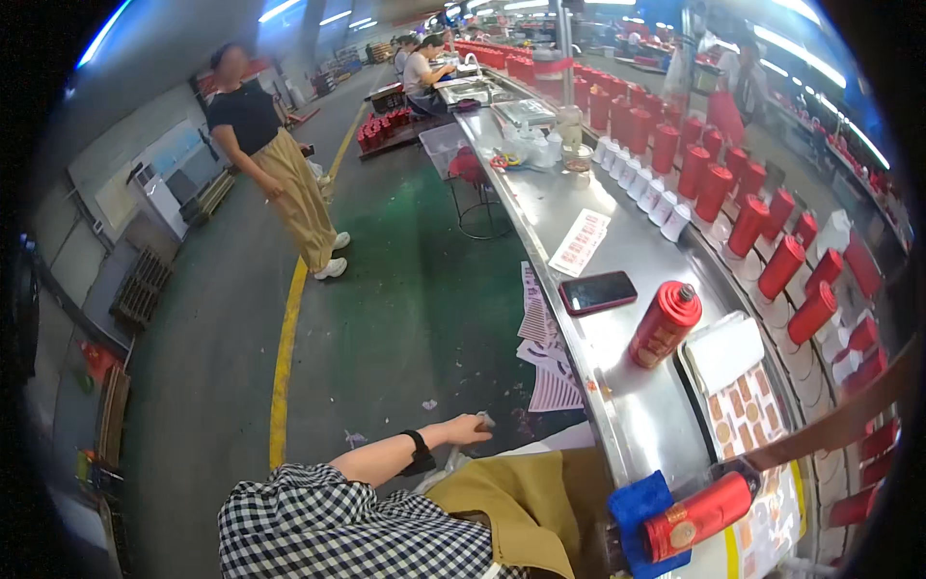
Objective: Applying decorative labels to red cylindrical canisters.
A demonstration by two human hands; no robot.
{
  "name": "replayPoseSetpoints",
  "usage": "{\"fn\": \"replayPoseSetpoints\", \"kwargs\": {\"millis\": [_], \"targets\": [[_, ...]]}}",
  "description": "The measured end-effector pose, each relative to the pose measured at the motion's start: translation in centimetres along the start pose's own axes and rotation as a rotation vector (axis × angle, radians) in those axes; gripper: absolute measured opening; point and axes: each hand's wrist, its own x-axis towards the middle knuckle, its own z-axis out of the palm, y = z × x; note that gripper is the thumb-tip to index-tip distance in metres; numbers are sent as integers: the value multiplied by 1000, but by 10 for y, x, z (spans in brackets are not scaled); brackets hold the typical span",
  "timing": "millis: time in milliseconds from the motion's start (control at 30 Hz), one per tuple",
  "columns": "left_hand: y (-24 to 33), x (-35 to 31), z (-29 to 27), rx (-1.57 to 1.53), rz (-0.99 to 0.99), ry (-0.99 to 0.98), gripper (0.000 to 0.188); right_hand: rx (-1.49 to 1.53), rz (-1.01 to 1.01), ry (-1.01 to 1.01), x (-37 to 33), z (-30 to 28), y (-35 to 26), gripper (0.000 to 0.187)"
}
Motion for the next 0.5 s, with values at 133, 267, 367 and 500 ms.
{"fn": "replayPoseSetpoints", "kwargs": {"millis": [133, 267, 367, 500], "targets": [[7, 8, 37, 41, -6, -18, 48, 22, 112, 34, -14, 5, 9, 35], [-8, 12, 70, 156, -114, -132, 46, 44, 222, 28, -28, 15, 18, 35], [6, 19, 73, 145, -122, -161, 43, 22, 307, 36, -42, 11, 29, 35], [49, 19, 52, 253, -133, -245, 40, -34, 537, 129, -123, -13, 24, 35]]}}
